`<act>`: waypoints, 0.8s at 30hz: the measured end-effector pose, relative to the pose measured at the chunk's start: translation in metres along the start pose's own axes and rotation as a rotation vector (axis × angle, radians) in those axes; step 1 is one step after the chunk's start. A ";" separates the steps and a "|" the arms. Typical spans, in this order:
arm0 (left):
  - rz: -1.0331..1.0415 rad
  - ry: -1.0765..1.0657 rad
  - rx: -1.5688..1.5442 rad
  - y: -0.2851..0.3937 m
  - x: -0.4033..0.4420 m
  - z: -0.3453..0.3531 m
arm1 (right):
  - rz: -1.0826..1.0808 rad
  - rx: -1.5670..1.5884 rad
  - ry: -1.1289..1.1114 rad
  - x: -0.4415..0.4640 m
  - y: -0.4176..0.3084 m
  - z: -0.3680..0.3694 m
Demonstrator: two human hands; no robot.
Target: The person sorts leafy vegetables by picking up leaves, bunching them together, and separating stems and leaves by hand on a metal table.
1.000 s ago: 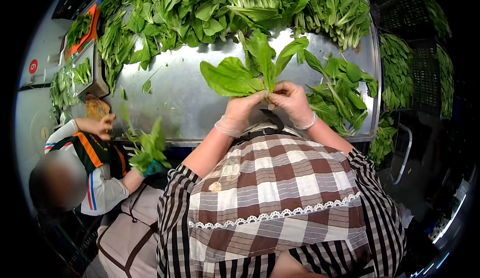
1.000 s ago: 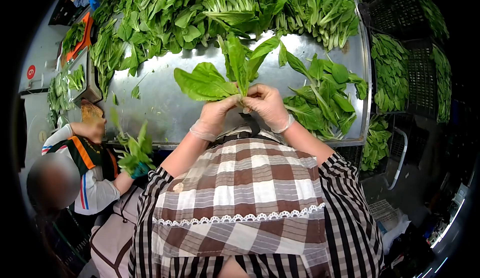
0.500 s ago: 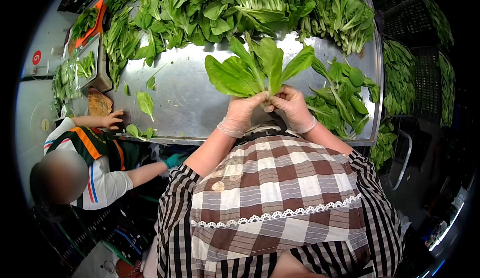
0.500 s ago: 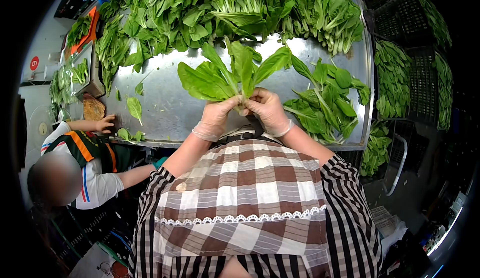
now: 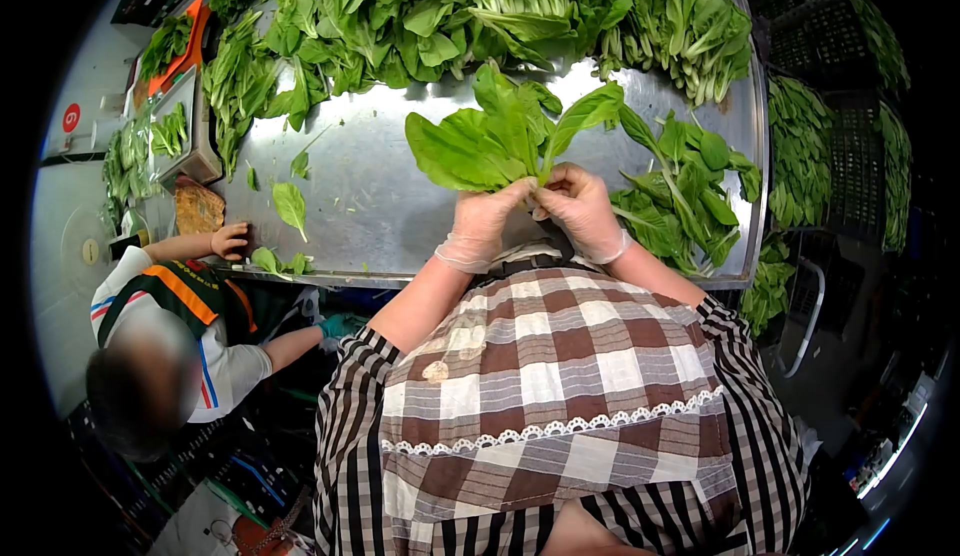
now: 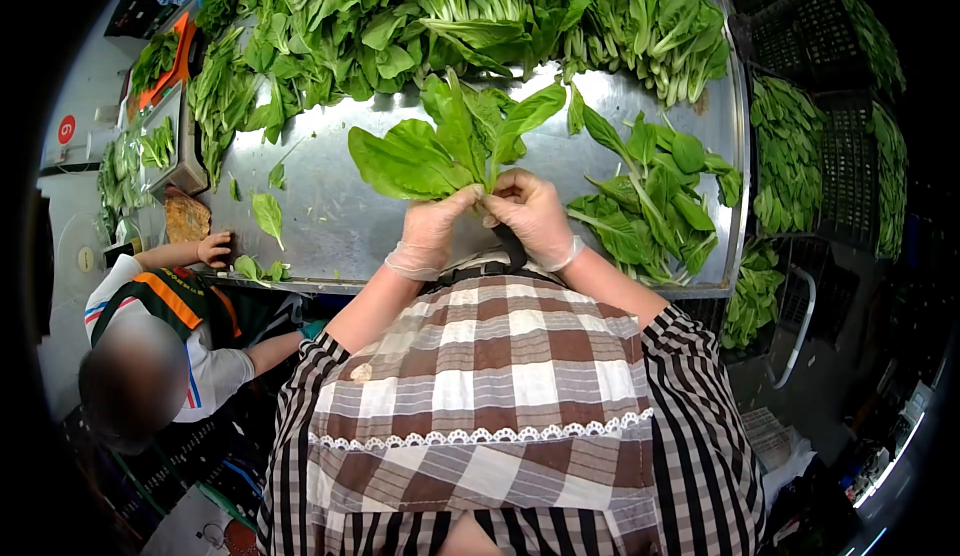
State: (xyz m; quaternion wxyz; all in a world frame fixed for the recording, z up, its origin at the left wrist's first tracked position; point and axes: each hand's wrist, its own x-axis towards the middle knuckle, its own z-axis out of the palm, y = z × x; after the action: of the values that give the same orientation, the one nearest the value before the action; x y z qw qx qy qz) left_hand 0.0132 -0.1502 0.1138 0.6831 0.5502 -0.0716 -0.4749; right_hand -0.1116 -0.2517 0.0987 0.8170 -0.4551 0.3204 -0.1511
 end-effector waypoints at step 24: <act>-0.191 -0.089 -0.159 -0.008 0.007 -0.016 | 0.127 0.214 0.004 -0.002 0.002 -0.002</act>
State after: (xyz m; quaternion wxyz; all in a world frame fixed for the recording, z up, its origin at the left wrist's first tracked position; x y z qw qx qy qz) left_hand 0.0228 -0.1435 0.0983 0.6724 0.4771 -0.0112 -0.5658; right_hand -0.1145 -0.2505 0.0973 0.8682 -0.3435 0.3323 -0.1334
